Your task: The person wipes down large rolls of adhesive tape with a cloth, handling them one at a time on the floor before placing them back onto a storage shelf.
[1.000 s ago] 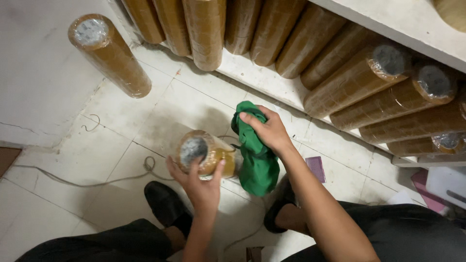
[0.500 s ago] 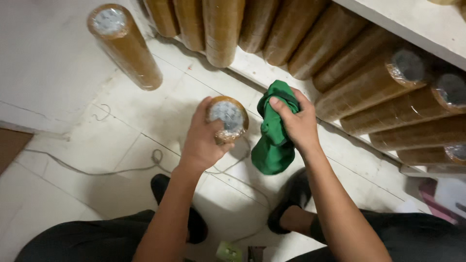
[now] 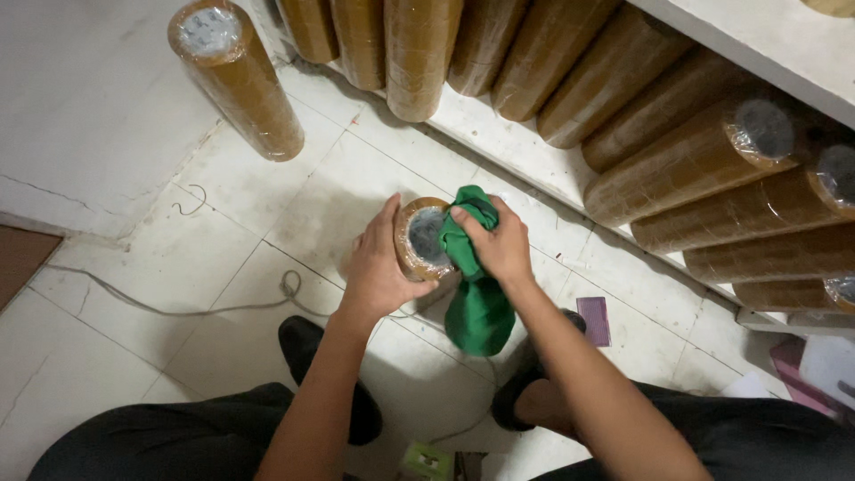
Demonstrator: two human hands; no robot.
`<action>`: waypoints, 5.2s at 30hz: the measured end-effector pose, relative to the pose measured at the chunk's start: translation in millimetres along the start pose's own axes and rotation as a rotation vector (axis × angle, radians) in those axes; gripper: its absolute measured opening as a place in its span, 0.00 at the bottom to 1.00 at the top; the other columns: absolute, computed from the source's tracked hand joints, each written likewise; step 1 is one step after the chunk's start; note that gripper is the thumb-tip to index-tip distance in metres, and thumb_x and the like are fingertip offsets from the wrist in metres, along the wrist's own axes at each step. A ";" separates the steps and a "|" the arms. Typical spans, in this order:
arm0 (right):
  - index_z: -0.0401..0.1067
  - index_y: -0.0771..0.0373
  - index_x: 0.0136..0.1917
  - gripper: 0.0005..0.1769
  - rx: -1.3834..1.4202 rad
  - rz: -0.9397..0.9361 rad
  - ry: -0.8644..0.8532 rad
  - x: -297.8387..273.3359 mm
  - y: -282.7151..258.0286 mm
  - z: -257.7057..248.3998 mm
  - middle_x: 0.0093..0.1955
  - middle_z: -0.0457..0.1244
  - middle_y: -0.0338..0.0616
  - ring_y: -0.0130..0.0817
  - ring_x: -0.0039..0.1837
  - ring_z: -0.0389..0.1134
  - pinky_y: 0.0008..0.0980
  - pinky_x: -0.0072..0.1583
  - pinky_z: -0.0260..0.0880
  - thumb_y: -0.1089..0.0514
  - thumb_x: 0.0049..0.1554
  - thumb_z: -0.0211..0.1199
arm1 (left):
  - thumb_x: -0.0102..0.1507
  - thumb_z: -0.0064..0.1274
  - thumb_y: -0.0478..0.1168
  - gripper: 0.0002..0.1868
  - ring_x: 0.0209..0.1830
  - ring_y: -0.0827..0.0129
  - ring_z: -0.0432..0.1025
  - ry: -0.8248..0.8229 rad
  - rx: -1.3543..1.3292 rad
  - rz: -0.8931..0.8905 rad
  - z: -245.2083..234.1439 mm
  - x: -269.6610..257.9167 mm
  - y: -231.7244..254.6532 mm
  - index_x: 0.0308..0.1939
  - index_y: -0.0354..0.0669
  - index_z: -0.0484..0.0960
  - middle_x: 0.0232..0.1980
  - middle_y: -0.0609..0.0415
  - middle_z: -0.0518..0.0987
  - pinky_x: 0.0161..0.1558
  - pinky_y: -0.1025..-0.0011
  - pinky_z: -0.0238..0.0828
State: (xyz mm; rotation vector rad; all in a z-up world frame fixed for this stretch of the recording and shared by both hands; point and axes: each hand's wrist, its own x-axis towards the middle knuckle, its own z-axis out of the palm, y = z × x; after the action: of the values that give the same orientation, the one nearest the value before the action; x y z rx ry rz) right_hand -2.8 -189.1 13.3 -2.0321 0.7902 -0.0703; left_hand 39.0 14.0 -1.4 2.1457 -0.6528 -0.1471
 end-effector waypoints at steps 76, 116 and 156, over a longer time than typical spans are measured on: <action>0.80 0.46 0.55 0.27 -0.208 -0.504 -0.272 4.3 -63.6 3.1 0.47 0.70 0.44 0.51 0.52 0.72 0.48 0.54 0.72 0.37 0.45 0.77 | 0.31 0.83 0.52 0.68 0.67 0.43 0.65 -0.106 -0.174 -0.091 0.2 -16.0 -19.7 0.70 0.48 0.59 0.62 0.46 0.69 0.66 0.45 0.66; 0.74 0.49 0.61 0.41 -0.263 0.355 0.020 59.5 133.0 38.2 0.53 0.70 0.53 0.53 0.62 0.70 0.50 0.63 0.71 0.21 0.46 0.67 | 0.27 0.84 0.40 0.68 0.64 0.41 0.69 0.209 -0.331 -0.148 -0.7 -19.1 -13.9 0.68 0.37 0.62 0.60 0.37 0.71 0.66 0.53 0.67; 0.79 0.59 0.57 0.20 -0.402 -0.270 -0.670 22.0 -14.5 59.5 0.59 0.69 0.57 0.57 0.67 0.67 0.52 0.69 0.65 0.52 0.57 0.52 | 0.27 0.81 0.45 0.69 0.66 0.38 0.65 0.085 -0.205 -0.052 13.1 -23.0 -13.9 0.69 0.41 0.61 0.63 0.39 0.68 0.68 0.47 0.63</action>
State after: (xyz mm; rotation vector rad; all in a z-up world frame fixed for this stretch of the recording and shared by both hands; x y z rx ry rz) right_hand 42.4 -151.7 -14.9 -2.3130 0.1056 0.6302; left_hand 20.6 23.0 -23.1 1.9604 -0.5108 -0.1439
